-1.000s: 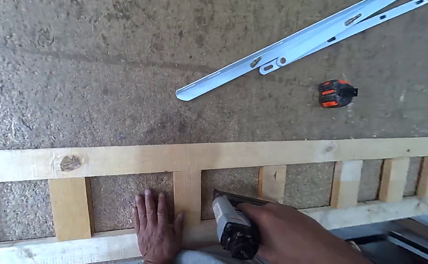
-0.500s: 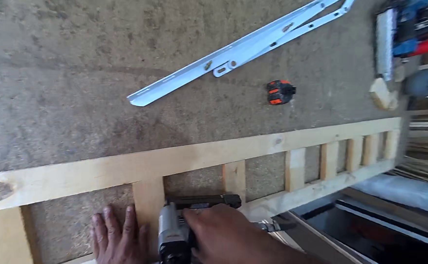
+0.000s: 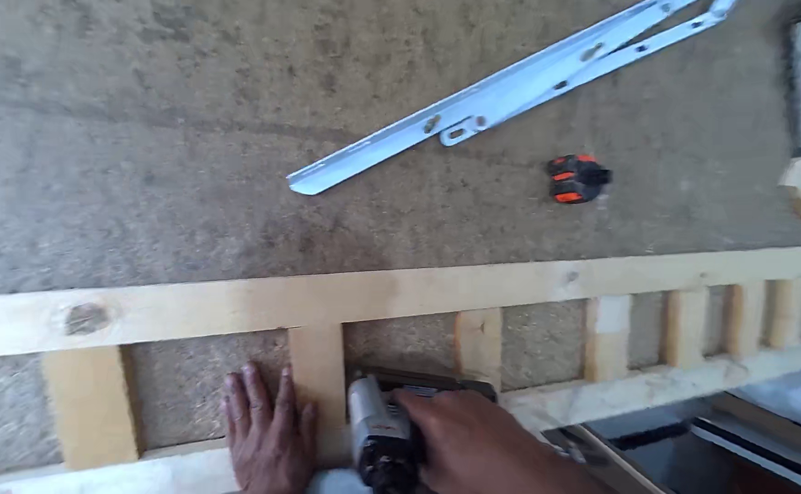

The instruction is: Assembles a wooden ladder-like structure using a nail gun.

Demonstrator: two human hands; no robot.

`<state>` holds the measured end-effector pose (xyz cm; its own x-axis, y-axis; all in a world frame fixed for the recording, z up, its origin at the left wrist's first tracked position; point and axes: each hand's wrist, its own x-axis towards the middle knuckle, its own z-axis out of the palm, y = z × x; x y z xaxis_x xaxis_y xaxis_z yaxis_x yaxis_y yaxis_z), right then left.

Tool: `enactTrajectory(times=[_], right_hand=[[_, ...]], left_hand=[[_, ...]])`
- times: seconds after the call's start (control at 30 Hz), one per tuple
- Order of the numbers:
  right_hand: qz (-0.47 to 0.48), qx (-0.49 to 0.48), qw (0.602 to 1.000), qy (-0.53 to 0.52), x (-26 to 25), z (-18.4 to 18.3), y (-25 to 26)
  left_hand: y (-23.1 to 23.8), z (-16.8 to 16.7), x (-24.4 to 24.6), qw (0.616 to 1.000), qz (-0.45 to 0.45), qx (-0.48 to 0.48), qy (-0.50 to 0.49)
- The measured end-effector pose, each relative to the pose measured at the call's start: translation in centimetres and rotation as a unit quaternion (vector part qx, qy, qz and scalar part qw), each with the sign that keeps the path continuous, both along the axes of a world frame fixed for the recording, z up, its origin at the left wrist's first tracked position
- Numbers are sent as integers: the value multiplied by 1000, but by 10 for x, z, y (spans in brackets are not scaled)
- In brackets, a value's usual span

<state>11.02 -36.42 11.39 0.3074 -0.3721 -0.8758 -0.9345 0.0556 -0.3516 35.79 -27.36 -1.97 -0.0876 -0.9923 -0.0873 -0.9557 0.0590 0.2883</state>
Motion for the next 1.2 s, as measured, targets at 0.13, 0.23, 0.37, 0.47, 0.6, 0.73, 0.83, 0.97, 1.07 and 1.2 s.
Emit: enactTrajectory(times=[0.13,0.23,0.37,0.47,0.6,0.73,0.83,0.97,1.07,1.2], right_hand=[[-11,-36,999,-18,-2,12,-16],[-27,-68,995,-70,18,10,-36],[-23,-6,998,-65,51,3,-61],[-17,5,999,-49,62,-1,-65],[-12,-2,999,-45,64,-4,-69],[-24,10,999,-30,66,-3,-72],[-39,73,997,14,68,1,-79],[-48,104,993,33,66,4,-81],[-56,92,993,39,60,6,-78],[-58,75,995,44,54,4,-75]], left_hand=[[-2,-6,2,1000,1,-8,-2],[-6,1,0,1000,10,-23,16],[-11,7,-2,998,27,-46,15],[-7,7,1,999,25,-22,5],[-8,8,1,1000,29,-8,5],[-5,5,5,1000,18,-10,11],[-4,5,6,1000,16,-8,19],[-4,6,5,1000,16,-1,24],[-5,8,1,999,26,-11,17],[-8,10,-2,999,34,-16,17]])
